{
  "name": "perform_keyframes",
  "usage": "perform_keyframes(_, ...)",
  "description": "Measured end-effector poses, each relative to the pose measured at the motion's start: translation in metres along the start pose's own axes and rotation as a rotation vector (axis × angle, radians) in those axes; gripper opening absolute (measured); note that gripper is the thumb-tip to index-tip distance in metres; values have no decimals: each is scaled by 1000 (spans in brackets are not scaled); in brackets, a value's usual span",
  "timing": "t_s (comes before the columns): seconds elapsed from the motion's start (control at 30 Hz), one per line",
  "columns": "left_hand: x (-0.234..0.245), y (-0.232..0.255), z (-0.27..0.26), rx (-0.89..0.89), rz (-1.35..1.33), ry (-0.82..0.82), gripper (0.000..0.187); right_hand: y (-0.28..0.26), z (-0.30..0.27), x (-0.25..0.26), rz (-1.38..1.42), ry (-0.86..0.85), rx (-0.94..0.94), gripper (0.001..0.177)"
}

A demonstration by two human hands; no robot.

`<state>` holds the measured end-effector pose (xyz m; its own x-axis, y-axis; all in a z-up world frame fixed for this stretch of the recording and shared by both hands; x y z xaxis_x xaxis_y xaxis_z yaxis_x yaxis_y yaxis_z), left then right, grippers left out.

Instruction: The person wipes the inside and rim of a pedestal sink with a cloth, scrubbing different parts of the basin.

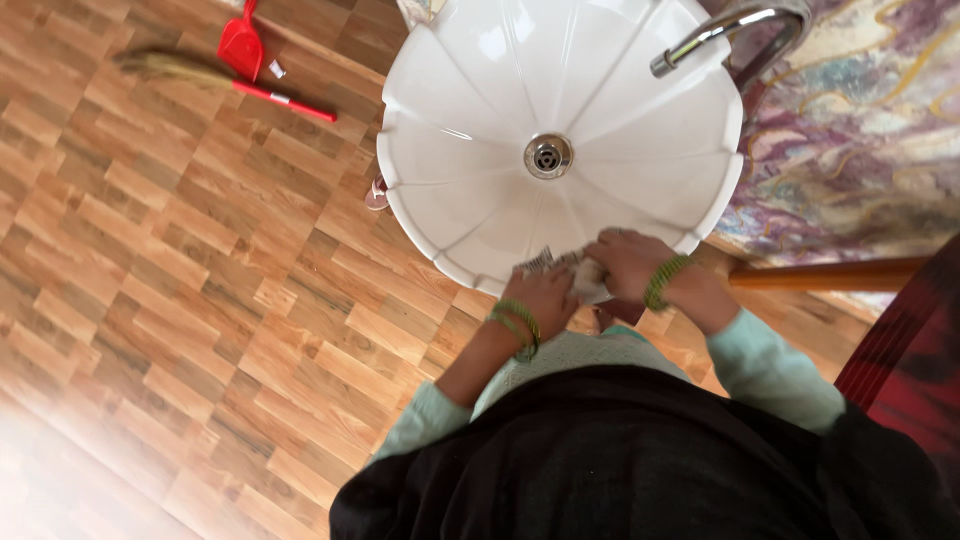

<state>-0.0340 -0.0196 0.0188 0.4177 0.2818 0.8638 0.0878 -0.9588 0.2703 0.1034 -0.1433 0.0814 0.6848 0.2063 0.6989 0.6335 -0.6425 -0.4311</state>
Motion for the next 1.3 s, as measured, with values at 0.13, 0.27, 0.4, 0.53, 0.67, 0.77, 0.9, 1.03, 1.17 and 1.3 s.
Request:
perform_keyframes(0.13, -1, 38, -2, 49, 72, 161, 58, 11, -11, 8, -44, -55, 85, 74)
perform_keyframes(0.27, -11, 44, 36, 146, 146, 35, 58, 40, 34, -2, -108, -70, 164, 50)
perform_keyframes(0.4, -9, 32, 90, 304, 68, 145, 67, 61, 84, 0, -185, -18, 187, 55)
perform_keyframes(0.53, -5, 38, 101, 449, 25, 62, 61, 72, 96, 12, -304, 4, 270, 52)
perform_keyframes(0.67, 0, 79, 79, 232, -54, -78, 44, 89, 51, 41, -372, -224, 339, 46)
perform_keyframes(0.77, 6, 120, 61, 304, -90, 223, 47, 96, 13, 56, -278, -270, 346, 55)
perform_keyframes(0.9, 16, 138, 62, 374, -7, 273, 53, 96, 17, 53, -259, -248, 327, 53)
perform_keyframes(1.03, 14, 126, 85, 472, 16, 112, 56, 114, 64, 32, -301, -241, 422, 51)
perform_keyframes(1.17, 15, 103, 107, 633, 54, 263, 56, 116, 102, 21, -295, -98, 585, 47)
perform_keyframes(1.3, 32, 114, 103, 632, 66, 108, 57, 113, 90, 38, -266, -180, 377, 50)
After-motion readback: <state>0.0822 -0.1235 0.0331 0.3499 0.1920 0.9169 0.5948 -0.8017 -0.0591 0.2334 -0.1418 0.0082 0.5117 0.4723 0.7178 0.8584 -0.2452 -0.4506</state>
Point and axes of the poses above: each hand's wrist, its own z-axis towards the middle knuckle, its own x-axis out of the back of the hand, y = z × x, the point moved 2 cm from there along z, towards the middle knuckle, and after that the axes turned 13 degrees about z, right-handed, at the moved point
